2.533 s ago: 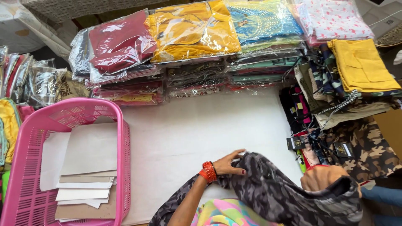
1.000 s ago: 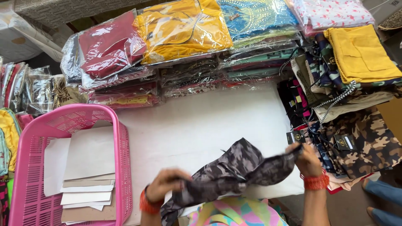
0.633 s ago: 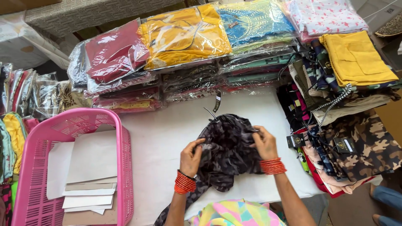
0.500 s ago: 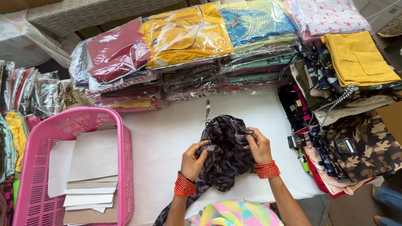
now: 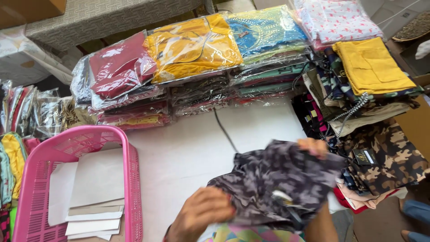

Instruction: The person folds a pair of camouflage-patterned shorts on a white table, smoothing the fabric and aligning the edges before stacking them. They then pick up a second pair of camouflage shorts and repeat the folding process.

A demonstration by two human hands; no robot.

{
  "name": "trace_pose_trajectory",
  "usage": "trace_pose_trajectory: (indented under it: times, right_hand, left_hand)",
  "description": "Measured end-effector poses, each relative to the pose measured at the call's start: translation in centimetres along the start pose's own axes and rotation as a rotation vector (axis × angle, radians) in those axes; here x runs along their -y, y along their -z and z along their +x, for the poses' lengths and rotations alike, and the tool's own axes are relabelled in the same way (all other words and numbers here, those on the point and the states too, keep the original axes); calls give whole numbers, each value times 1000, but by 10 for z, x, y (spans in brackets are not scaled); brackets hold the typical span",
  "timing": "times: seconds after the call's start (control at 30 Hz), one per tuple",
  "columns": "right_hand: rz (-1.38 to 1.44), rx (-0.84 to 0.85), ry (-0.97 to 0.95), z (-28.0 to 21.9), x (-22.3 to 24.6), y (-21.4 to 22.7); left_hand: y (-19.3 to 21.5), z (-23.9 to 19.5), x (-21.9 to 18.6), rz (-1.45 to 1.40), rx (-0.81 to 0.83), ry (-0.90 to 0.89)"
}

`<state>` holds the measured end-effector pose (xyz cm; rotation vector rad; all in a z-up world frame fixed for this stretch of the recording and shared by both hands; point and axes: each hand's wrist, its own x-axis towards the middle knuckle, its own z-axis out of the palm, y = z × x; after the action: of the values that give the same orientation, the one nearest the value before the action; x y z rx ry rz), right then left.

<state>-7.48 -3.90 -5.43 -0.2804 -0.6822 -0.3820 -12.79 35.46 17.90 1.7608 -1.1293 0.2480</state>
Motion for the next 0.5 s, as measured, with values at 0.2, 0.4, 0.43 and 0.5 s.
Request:
trace_pose_trajectory:
  times: [0.2,0.4,0.43,0.5]
  right_hand:
    - [11,2,-350,4,-52,-16]
    - [-11,-74,-489,65,-48,-101]
    - [1,-54,-461,79,-49,-110]
    - [24,-20,-408,83,-58,-93]
  left_hand:
    - [-23,37,17,69,92,12]
    - [-4,40,-10,123,-7,40]
    - [-2,44,-21,124,0,13]
    - [-31,-17,-11,123,15,-38]
